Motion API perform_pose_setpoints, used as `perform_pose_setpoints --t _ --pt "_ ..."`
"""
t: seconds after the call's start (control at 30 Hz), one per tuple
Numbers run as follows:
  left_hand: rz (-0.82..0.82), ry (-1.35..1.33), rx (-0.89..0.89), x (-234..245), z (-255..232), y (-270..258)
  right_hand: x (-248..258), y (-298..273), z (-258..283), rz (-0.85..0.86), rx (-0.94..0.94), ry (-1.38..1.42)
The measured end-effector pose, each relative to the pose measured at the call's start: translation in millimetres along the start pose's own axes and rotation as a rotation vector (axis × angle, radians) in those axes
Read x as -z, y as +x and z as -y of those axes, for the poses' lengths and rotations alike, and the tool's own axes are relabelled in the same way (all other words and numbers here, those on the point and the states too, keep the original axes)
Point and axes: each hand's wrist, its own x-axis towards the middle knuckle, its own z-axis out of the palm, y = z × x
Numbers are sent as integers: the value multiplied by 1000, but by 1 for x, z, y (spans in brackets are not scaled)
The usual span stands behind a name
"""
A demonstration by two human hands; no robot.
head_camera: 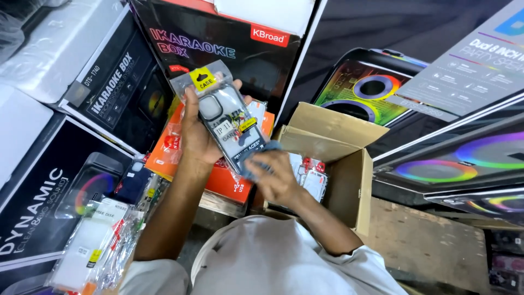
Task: Wiping down plastic cell phone cases with a cloth and placing them into a cardboard box.
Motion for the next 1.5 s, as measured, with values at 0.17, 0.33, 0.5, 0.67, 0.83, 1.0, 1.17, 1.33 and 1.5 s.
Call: perform_pose_setpoints --t 0.17,0.33,0.5,0.67,0.83,1.0,1.17,1.33,1.5 --pt "20 29 -7 -6 -4 -5 -5 -31 -29 -60 111 -90" --pt "24 20 -15 -9 -3 -8 -9 -45 -40 -142 132 -107" --pt "60 31 26 -13 3 -3 -4 -5 8 -139 218 -119" --pt "32 9 57 -15 0 -8 1 -49 -36 -193 221 -190" --pt "30 -29 92 -22 12 -3 -1 -38 -15 -215 216 -187" --pt "26 -48 138 -14 14 0 5 -14 4 -243 275 -248" --pt "46 -87 164 -11 16 -3 16 -46 -11 -201 271 -298" --pt "83 -52 119 -16 7 -17 22 -56 -26 -225 269 -324" --pt "156 12 120 -17 4 -25 21 -47 -16 -234 278 -273"
